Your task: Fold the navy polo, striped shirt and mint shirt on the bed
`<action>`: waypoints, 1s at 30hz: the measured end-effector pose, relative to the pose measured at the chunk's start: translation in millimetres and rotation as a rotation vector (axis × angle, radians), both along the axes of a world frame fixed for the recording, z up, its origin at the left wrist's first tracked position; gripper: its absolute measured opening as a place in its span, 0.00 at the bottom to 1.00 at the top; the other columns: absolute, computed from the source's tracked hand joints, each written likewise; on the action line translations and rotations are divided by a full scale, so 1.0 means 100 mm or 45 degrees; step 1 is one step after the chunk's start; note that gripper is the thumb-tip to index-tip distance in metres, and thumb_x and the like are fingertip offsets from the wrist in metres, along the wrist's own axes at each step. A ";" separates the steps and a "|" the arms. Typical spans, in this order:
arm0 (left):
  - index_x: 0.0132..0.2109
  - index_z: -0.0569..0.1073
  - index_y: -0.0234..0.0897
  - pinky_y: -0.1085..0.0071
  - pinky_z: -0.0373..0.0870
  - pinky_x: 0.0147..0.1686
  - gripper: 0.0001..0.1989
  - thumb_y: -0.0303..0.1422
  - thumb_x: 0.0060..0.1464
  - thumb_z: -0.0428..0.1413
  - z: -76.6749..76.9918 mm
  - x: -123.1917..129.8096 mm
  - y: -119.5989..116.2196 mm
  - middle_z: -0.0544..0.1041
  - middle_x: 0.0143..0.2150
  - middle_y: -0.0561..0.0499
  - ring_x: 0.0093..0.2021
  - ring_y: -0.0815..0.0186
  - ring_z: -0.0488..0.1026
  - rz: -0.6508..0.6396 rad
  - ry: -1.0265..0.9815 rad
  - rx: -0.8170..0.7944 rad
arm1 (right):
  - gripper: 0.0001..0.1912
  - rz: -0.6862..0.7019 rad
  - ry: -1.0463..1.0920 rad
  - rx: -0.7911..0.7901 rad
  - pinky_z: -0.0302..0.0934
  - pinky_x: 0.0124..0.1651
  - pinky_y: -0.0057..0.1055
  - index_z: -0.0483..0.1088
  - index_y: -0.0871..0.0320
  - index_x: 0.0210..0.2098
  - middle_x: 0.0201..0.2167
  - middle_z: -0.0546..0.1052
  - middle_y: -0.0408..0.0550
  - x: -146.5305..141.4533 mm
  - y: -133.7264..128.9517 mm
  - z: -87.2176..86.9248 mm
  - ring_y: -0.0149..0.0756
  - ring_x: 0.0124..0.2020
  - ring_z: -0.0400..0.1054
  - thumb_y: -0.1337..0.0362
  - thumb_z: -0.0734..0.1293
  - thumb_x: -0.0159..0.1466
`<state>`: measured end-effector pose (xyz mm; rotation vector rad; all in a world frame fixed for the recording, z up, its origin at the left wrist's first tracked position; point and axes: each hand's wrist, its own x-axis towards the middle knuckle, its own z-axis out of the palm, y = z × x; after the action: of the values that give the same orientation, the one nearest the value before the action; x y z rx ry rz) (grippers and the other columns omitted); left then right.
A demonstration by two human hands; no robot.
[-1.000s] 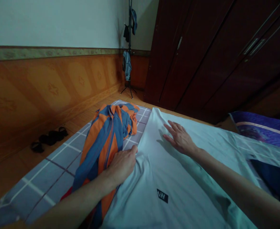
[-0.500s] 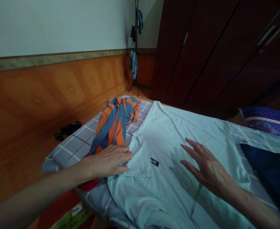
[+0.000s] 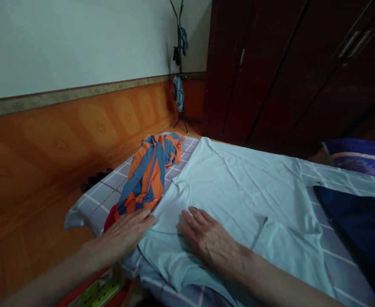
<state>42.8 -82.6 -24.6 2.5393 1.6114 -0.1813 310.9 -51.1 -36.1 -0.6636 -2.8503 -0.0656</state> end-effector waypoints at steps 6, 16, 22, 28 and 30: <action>0.38 0.69 0.39 0.69 0.67 0.40 0.07 0.29 0.61 0.47 0.29 0.17 0.22 0.70 0.40 0.50 0.41 0.63 0.70 -0.135 -0.071 0.115 | 0.08 -0.181 0.046 -0.289 0.60 0.45 0.33 0.70 0.60 0.39 0.38 0.74 0.51 -0.15 0.30 0.29 0.39 0.42 0.65 0.68 0.61 0.61; 0.45 0.67 0.35 0.59 0.67 0.52 0.07 0.28 0.59 0.51 -0.32 0.67 0.80 0.68 0.48 0.44 0.51 0.59 0.66 0.005 -0.398 0.477 | 0.09 -0.746 0.395 -0.299 0.58 0.49 0.35 0.74 0.60 0.34 0.40 0.74 0.55 -0.40 1.16 -0.11 0.43 0.46 0.64 0.64 0.63 0.63; 0.52 0.65 0.35 0.57 0.65 0.56 0.15 0.31 0.58 0.52 -0.39 0.63 0.80 0.67 0.54 0.42 0.56 0.58 0.65 0.089 -0.501 0.473 | 0.05 -0.825 0.582 -0.278 0.56 0.53 0.31 0.71 0.59 0.32 0.48 0.72 0.53 -0.36 1.15 -0.24 0.39 0.50 0.61 0.68 0.63 0.59; 0.64 0.55 0.37 0.53 0.56 0.62 0.25 0.33 0.62 0.47 -0.40 0.60 0.82 0.55 0.67 0.41 0.66 0.56 0.51 -0.009 -0.325 0.396 | 0.08 -0.820 0.581 -0.266 0.56 0.53 0.37 0.72 0.61 0.33 0.44 0.73 0.56 -0.25 1.12 -0.21 0.44 0.50 0.61 0.71 0.63 0.54; 0.66 0.53 0.36 0.53 0.53 0.63 0.26 0.35 0.63 0.46 -0.40 0.59 0.84 0.53 0.68 0.41 0.67 0.56 0.49 -0.032 -0.273 0.358 | 0.14 -0.749 0.550 -0.255 0.54 0.56 0.38 0.71 0.62 0.41 0.48 0.72 0.56 -0.26 1.08 -0.21 0.44 0.53 0.58 0.72 0.62 0.55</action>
<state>101.3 0.9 -65.0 2.6674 1.6198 0.3281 285.2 56.9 -56.7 -1.3515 -2.1893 0.2443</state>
